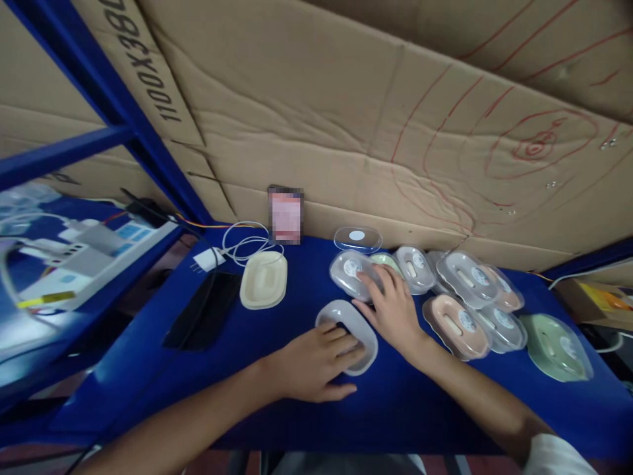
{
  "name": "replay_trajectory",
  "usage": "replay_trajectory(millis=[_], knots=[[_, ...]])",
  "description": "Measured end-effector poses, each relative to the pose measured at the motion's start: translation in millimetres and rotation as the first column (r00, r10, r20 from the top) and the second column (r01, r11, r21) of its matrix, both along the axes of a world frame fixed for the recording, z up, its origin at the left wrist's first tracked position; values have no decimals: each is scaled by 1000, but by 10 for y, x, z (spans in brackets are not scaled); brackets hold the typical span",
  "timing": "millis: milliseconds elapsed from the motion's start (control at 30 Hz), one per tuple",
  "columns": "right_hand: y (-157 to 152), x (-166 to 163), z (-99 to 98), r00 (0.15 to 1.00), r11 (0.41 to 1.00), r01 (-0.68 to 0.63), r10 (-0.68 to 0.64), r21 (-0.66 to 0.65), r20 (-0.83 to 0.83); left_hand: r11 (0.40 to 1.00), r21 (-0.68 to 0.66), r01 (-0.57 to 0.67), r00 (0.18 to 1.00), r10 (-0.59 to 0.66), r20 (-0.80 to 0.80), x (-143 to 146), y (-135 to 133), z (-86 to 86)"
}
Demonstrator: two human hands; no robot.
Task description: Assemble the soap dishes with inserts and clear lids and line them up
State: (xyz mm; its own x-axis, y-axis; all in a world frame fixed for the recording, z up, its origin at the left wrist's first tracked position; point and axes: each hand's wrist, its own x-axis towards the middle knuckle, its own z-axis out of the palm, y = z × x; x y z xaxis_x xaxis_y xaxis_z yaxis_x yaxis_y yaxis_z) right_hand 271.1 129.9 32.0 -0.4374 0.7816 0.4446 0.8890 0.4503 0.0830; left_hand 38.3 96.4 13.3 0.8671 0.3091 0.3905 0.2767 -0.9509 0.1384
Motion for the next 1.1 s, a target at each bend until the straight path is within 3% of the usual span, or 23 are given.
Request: replay_trajectory(millis=[100, 167, 200, 267, 300, 367, 400, 500, 600, 700, 800, 900, 1000, 1100], knots=[[112, -102, 60, 1000, 1000, 18, -18, -22, 13, 999, 5, -54, 998, 54, 17, -73, 74, 66], [76, -109, 86, 1000, 1000, -8, 8, -10, -12, 969, 31, -246, 969, 246, 17, -183, 181, 137], [20, -97, 91, 999, 999, -46, 46, -9, -27, 914, 55, -403, 915, 403, 7, -249, 243, 176], [-158, -50, 85, 982, 982, -183, 181, -45, -52, 694, 118, -710, 694, 719, -47, -381, 360, 248], [-265, -17, 72, 964, 961, -264, 260, -85, -59, 582, 145, -800, 573, 813, -106, -440, 407, 277], [-470, 69, 32, 918, 900, -396, 392, -180, -62, 471, 166, -866, 437, 876, -206, -526, 463, 314], [-550, 124, 6, 900, 873, -435, 433, -222, -59, 467, 153, -871, 424, 872, -246, -553, 466, 323], [-661, 331, -71, 875, 839, -477, 480, -260, -60, 557, 66, -828, 511, 797, -323, -592, 374, 318], [-637, 543, -113, 888, 864, -459, 441, -205, -133, 698, -16, -716, 651, 658, -379, -605, 180, 297], [-607, 661, -118, 887, 876, -438, 384, -201, -257, 859, -94, -503, 825, 445, -350, -548, 18, 284], [-616, 679, -109, 885, 872, -425, 343, -243, -316, 968, -81, -240, 940, 211, -267, -380, -29, 255], [-634, 665, -102, 888, 875, -417, 335, -245, -315, 995, 48, -91, 986, 97, -138, -200, -16, 184], [-647, 649, -94, 891, 870, -423, 347, -255, -293, 986, 132, -104, 994, 105, 1, -123, -5, 116], [-676, 629, -71, 877, 859, -458, 395, -229, -274, 985, 112, -130, 991, 132, -10, -129, 7, 89]])
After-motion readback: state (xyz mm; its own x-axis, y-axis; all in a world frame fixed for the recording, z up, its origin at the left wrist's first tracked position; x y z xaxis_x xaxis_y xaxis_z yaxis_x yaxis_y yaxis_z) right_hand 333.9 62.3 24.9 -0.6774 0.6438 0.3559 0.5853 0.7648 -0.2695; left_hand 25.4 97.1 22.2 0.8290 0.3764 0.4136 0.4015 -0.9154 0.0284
